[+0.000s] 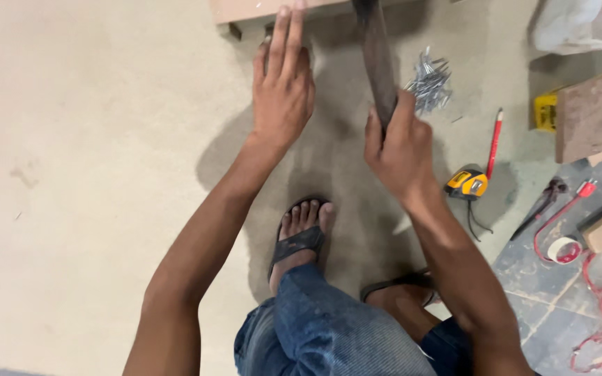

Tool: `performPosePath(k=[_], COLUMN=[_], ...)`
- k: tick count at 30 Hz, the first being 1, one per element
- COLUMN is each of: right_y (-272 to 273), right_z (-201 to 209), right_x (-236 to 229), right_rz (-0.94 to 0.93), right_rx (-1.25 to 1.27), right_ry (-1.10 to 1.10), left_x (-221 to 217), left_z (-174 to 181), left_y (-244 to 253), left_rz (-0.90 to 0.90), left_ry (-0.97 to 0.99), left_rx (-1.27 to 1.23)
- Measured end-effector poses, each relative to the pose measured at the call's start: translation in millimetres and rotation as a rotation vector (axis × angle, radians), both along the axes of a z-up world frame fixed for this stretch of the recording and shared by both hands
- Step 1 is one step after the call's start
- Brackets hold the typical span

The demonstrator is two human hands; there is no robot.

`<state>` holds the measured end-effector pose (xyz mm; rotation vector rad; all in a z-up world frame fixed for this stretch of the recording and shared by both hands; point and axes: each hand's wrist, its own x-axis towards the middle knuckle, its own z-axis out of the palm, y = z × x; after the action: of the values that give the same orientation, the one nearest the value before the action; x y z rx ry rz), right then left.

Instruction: The person hammers nails into a wooden box using a hammer, then places the box into a larger wooden structure and applies adhesive to the edges.

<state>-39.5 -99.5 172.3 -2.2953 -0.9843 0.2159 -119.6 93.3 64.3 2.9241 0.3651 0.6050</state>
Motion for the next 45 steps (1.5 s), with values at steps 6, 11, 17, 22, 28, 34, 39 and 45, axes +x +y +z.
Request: performPosePath(k=[6, 11, 17, 22, 28, 34, 39, 45], right_y=[-1, -5, 1, 4, 8, 14, 10, 13], right_z=[-1, -6, -7, -5, 4, 12, 5, -22], right_x=[2, -2, 2, 2, 3, 6, -6, 10], right_rz=[0.003, -0.045, -0.011, 0.017, -0.003, 0.003, -0.047, -0.012], right_rx=[-0.121, 0.026, -0.051, -0.099, 0.040, -0.112, -0.002, -0.157], right_ry=[0.019, 0.066, 0.075, 0.022, -0.002, 0.039, 0.054, 0.065], left_x=[7, 0, 6, 3, 3, 6, 3, 10], left_z=[4, 4, 9, 10, 6, 11, 9, 24], left_y=[0, -3, 4, -3, 1, 0, -3, 0], left_rz=[0.002, -0.001, -0.010, 0.004, 0.022, 0.010, 0.016, 0.004], left_ry=[-0.097, -0.019, -0.038, 0.018, -0.036, -0.034, 0.019, 0.006], left_rx=[0.013, -0.024, -0.043, -0.057, -0.038, -0.028, -0.047, -0.078])
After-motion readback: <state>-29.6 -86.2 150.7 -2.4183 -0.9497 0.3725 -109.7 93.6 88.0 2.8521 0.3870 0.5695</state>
